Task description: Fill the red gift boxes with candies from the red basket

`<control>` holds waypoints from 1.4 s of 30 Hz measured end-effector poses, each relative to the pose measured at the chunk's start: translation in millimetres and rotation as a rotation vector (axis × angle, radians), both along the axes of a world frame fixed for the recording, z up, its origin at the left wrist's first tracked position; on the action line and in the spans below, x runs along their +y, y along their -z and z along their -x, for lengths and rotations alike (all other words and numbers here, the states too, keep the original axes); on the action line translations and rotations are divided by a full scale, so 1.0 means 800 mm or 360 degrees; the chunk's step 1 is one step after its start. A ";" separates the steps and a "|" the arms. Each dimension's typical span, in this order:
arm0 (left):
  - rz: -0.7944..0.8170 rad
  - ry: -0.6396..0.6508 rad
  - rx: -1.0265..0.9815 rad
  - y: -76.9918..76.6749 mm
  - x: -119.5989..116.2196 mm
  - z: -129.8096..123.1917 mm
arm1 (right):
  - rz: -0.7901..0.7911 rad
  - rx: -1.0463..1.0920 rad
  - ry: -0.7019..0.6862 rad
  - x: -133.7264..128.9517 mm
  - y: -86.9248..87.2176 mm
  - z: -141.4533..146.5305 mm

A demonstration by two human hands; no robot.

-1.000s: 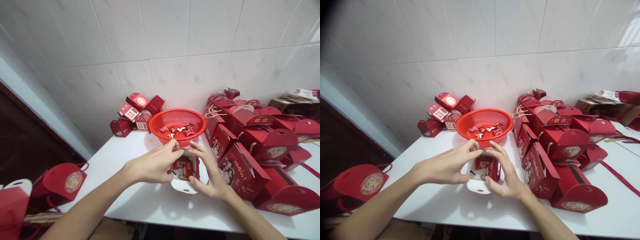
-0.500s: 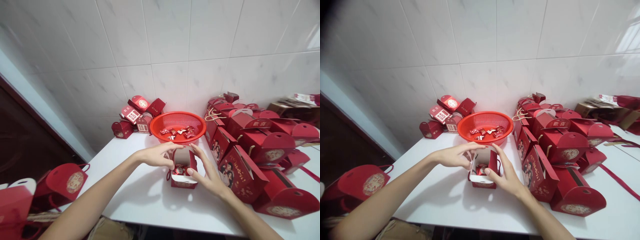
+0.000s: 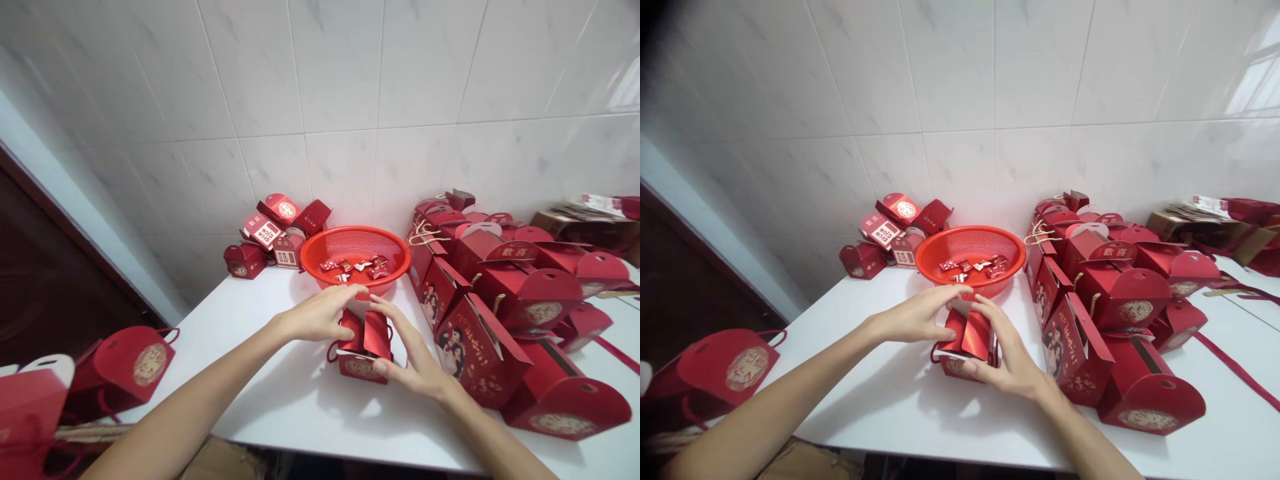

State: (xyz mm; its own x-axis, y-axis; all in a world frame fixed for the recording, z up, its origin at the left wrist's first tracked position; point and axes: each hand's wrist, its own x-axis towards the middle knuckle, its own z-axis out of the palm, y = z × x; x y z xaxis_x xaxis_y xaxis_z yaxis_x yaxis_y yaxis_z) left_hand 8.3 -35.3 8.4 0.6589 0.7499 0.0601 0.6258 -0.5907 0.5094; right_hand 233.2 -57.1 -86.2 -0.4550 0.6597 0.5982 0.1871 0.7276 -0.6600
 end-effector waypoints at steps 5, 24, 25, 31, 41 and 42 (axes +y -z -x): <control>-0.0004 0.0068 0.0115 -0.002 0.007 0.003 | 0.0101 0.0197 0.0221 0.004 0.006 0.008; 0.0698 -0.0031 -0.0069 0.023 0.025 0.009 | 0.0023 -0.0088 0.0676 -0.020 0.016 0.016; 0.0692 -0.0048 -0.0065 0.025 0.025 0.009 | -0.0043 -0.0116 0.0746 -0.031 0.019 0.020; 0.0534 -0.0118 0.0055 0.017 0.014 -0.001 | -0.0170 -0.0142 0.1088 -0.079 0.045 0.060; 0.0738 0.0139 -0.0150 0.012 0.015 0.002 | -0.0041 -0.0038 0.1023 -0.099 -0.004 0.054; 0.0838 0.0176 -0.0278 0.013 0.019 0.003 | -0.0085 -0.0018 0.0972 -0.108 -0.015 0.046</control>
State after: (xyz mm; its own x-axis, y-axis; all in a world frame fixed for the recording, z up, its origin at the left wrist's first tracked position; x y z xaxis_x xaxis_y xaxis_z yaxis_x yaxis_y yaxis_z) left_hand 5.6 -20.4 -2.0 0.7490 0.6353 -0.1882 0.4545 -0.2859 0.8436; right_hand 196.5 -143.8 -73.8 -0.0105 0.7724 0.6351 0.5874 0.5187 -0.6212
